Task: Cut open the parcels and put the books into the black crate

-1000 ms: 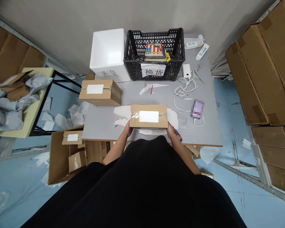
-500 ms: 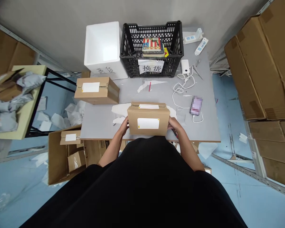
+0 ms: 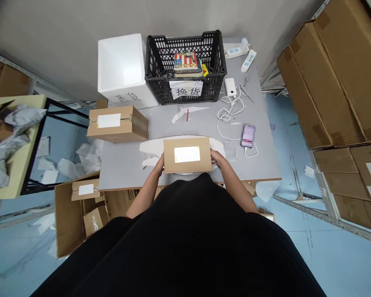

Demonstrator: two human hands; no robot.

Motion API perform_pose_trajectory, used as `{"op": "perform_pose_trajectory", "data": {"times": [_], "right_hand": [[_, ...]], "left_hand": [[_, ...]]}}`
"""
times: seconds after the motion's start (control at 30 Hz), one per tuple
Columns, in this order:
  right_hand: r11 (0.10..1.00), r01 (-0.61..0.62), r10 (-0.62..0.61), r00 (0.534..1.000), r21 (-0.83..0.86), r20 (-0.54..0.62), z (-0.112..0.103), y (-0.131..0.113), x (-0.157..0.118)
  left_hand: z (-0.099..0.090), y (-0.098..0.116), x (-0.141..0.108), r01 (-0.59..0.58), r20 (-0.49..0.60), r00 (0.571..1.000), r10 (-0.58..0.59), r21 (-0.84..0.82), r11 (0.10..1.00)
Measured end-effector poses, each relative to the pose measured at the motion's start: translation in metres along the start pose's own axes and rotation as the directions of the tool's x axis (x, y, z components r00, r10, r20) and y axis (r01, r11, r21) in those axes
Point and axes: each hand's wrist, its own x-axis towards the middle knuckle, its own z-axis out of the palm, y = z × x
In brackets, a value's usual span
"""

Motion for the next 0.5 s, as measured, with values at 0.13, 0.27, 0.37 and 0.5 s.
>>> {"op": "perform_pose_trajectory", "data": {"times": [0.13, 0.27, 0.37, 0.5], "right_hand": [[0.978, 0.114, -0.124, 0.991, 0.177, 0.047, 0.016, 0.023, -0.012], [0.955, 0.139, -0.163, 0.984, 0.261, 0.074, 0.021, 0.042, -0.019], [0.953, 0.169, -0.194, 0.978, 0.25, 0.079, 0.017, 0.05, -0.022], [0.934, 0.243, -0.281, 0.953, 0.263, 0.116, 0.01, 0.057, -0.023]], "left_hand": [[0.013, -0.01, 0.001, -0.077, 0.048, 0.995, 0.091, -0.24, 0.968], [0.014, -0.017, -0.001, -0.055, 0.109, 0.989, 0.097, -0.338, 0.939], [0.008, -0.018, -0.004, -0.113, 0.103, 0.983, 0.153, -0.32, 0.941], [0.002, -0.022, -0.009, -0.177, 0.117, 0.968, 0.222, -0.308, 0.935]]}}
